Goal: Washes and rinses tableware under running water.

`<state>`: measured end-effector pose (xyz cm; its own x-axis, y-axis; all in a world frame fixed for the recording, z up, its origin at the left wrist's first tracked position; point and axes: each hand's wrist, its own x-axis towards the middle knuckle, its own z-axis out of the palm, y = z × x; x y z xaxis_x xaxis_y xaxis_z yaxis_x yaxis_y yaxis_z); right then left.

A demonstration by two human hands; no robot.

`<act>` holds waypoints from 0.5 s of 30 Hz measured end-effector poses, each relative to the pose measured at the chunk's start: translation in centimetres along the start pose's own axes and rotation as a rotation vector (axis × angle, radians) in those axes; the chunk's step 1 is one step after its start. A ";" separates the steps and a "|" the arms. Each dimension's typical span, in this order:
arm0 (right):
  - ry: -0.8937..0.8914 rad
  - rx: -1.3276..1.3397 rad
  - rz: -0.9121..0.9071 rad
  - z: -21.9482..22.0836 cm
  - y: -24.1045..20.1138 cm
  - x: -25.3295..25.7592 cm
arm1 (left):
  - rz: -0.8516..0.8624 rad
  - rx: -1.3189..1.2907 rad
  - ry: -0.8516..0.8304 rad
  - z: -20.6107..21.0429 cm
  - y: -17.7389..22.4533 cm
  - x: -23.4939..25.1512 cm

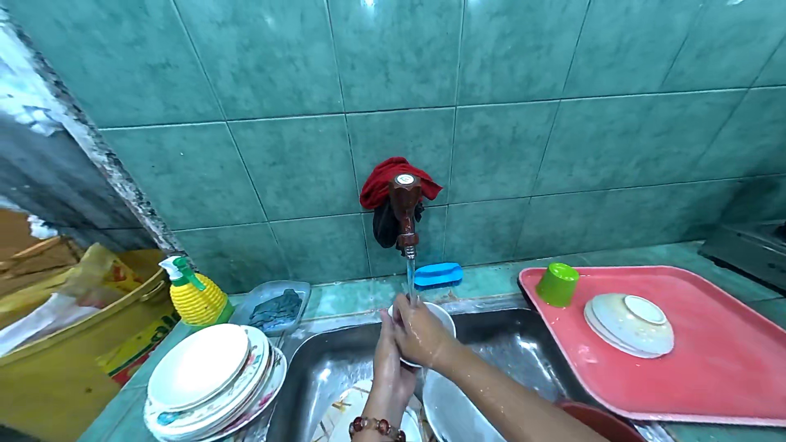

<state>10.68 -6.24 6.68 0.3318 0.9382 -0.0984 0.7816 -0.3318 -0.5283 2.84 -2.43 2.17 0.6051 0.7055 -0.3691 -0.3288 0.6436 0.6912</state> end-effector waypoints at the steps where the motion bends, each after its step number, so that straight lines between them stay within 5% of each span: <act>1: -0.038 0.089 -0.020 0.3 0.0 -0.3 | 0.024 0.008 0.009 -0.2 0.0 0.2; 5: -0.019 -0.131 -0.074 0.3 1.4 -2.5 | 0.095 -0.034 0.071 -1.9 0.5 1.2; 8: 0.143 -0.020 0.159 -0.2 1.0 -2.7 | 0.064 -0.183 0.122 -2.1 -0.3 1.3; 11: 0.058 0.067 0.310 -1.7 -0.9 -1.9 | 0.045 -0.222 0.177 -1.8 -2.2 1.0; 15: 0.001 -0.293 0.007 -3.2 -2.3 -1.7 | -0.042 -0.075 0.147 -2.2 -4.4 1.0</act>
<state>10.00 -7.34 10.78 0.3382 0.9357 -0.1001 0.8985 -0.3527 -0.2611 3.26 -3.92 -2.61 0.5084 0.7097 -0.4877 -0.3620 0.6900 0.6267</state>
